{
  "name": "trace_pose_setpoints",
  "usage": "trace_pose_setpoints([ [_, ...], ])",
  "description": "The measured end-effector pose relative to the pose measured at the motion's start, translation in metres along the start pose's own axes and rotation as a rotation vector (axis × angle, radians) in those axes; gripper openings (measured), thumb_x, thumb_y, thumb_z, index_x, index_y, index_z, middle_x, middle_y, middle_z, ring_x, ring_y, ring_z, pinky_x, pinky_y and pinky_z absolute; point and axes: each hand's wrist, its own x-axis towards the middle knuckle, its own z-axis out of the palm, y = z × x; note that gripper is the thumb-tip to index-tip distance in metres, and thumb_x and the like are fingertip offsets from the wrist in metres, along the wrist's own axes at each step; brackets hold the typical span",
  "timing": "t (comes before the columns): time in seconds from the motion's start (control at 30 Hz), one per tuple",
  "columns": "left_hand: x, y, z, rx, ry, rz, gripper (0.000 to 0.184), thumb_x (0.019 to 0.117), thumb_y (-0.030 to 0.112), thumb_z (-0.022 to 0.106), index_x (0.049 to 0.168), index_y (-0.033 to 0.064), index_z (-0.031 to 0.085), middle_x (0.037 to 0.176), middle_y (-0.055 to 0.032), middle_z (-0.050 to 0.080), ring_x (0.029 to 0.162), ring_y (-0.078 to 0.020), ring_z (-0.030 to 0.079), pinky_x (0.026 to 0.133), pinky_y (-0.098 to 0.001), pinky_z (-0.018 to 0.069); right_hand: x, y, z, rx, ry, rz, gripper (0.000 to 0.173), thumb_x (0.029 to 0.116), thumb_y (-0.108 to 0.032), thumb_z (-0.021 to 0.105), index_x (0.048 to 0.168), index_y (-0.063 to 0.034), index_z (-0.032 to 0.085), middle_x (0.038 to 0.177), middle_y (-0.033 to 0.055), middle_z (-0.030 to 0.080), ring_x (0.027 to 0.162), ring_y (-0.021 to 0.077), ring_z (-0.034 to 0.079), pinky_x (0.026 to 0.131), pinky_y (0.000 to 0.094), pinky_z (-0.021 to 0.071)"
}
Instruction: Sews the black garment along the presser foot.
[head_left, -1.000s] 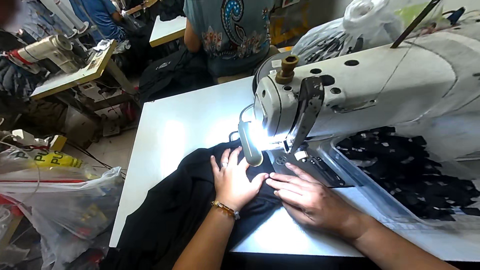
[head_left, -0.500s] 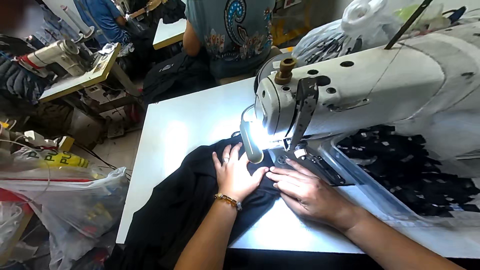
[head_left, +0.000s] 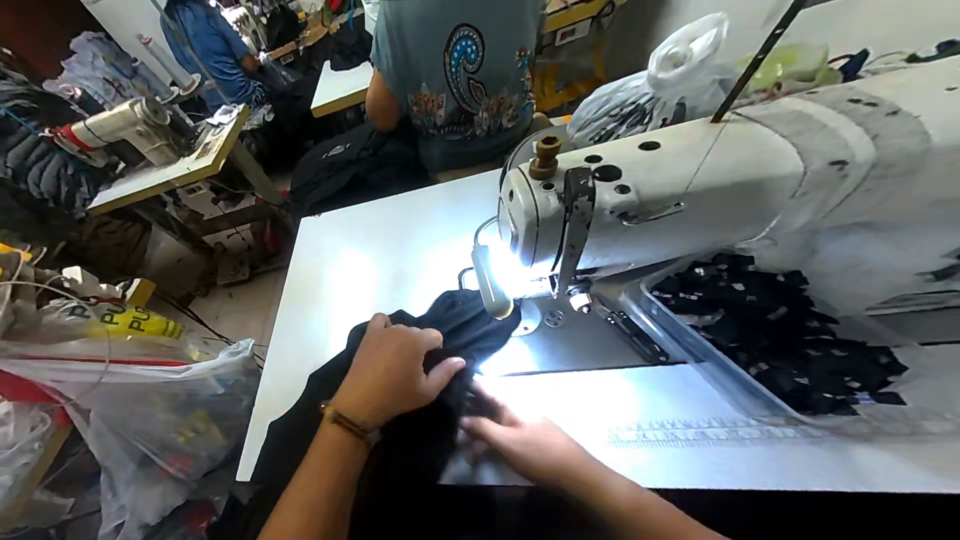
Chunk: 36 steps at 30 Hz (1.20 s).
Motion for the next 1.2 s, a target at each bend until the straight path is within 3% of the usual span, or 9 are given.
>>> trace_pose_setpoints([
  [0.13,-0.004,0.018,-0.022,0.013,0.032,0.132,0.020,0.0829,0.033,0.073,0.070,0.0194,0.066,0.068,0.0064,0.062,0.073,-0.0112,0.062,0.089,-0.0462,0.0461,0.043,0.000,0.029,0.431,-0.095,-0.065,0.011,0.0990,-0.008,0.056,0.108,-0.0124,0.061,0.086,-0.0046,0.066,0.078,0.0029,0.063,0.073,0.0231,0.0549],
  [0.2,-0.009,0.028,-0.019,0.002,0.066,0.187,0.009,0.0787,0.026,0.075,0.076,0.0188,0.071,0.081,0.0044,0.066,0.093,-0.0157,0.065,0.107,-0.0518,0.0422,0.029,-0.002,0.011,0.124,-0.113,-0.127,0.010,0.0977,-0.012,0.058,0.102,-0.0104,0.066,0.084,-0.0061,0.067,0.077,0.0007,0.064,0.073,0.0214,0.0559],
  [0.3,-0.020,0.047,-0.001,-0.049,0.068,0.228,0.004,0.0836,0.021,0.076,0.084,0.0184,0.074,0.082,0.0037,0.068,0.092,-0.0148,0.067,0.113,-0.0518,0.0390,0.000,0.007,-0.027,-0.624,0.442,-0.544,0.012,0.0853,-0.015,0.063,0.087,-0.0086,0.073,0.080,0.0010,0.069,0.077,0.0107,0.067,0.068,0.0331,0.0569],
  [0.43,-0.025,0.083,0.030,-0.097,-0.007,0.315,0.003,0.0885,0.015,0.067,0.086,0.0162,0.068,0.075,0.0010,0.064,0.078,-0.0157,0.067,0.110,-0.0528,0.0398,0.014,0.021,-0.084,-1.152,0.529,-0.931,0.029,0.0923,-0.010,0.055,0.111,-0.0001,0.075,0.117,0.0184,0.072,0.118,0.0369,0.067,0.107,0.0545,0.0481],
  [0.57,-0.018,0.096,0.033,-0.280,-0.005,0.327,0.006,0.0877,0.018,0.066,0.084,0.0132,0.066,0.072,0.0006,0.064,0.073,-0.0137,0.065,0.102,-0.0430,0.0467,0.013,0.025,-0.096,-1.304,0.254,-1.091,0.021,0.0909,-0.003,0.056,0.098,0.0003,0.076,0.104,0.0172,0.076,0.108,0.0345,0.072,0.107,0.0562,0.0487],
  [0.67,-0.002,0.092,0.038,-0.463,0.133,0.170,0.021,0.0968,0.029,0.062,0.097,0.0113,0.074,0.088,0.0002,0.070,0.090,-0.0137,0.066,0.089,-0.0395,0.0531,-0.013,0.040,-0.090,-1.272,0.283,-1.112,0.023,0.0940,-0.007,0.052,0.092,-0.0008,0.074,0.101,0.0153,0.076,0.108,0.0313,0.072,0.108,0.0507,0.0504],
  [0.77,0.011,0.088,0.059,-0.275,0.004,-0.157,0.045,0.1063,0.043,0.046,0.145,0.0249,0.060,0.146,-0.0001,0.059,0.145,-0.0240,0.045,0.121,-0.0652,0.0220,-0.039,0.061,-0.088,-1.278,0.287,-1.097,0.025,0.0933,-0.007,0.049,0.096,-0.0032,0.073,0.110,0.0137,0.075,0.116,0.0285,0.070,0.110,0.0460,0.0496],
  [0.83,0.013,0.087,0.080,-0.123,-0.135,-0.324,0.056,0.1056,0.057,0.039,0.157,0.0335,0.044,0.166,0.0034,0.035,0.158,-0.0282,0.019,0.121,-0.0717,0.0041,-0.048,0.069,-0.091,-1.243,0.304,-1.072,0.028,0.0940,-0.008,0.049,0.103,-0.0028,0.075,0.117,0.0136,0.075,0.120,0.0286,0.068,0.111,0.0473,0.0487],
  [1.2,0.012,0.084,0.098,-0.026,-0.077,-0.372,0.066,0.0995,0.069,0.040,0.156,0.0353,0.044,0.168,0.0061,0.032,0.158,-0.0257,0.018,0.121,-0.0709,0.0058,-0.042,0.075,-0.091,-1.149,0.357,-1.020,0.031,0.0902,-0.008,0.050,0.106,-0.0026,0.076,0.120,0.0133,0.074,0.123,0.0273,0.066,0.112,0.0438,0.0477],
])
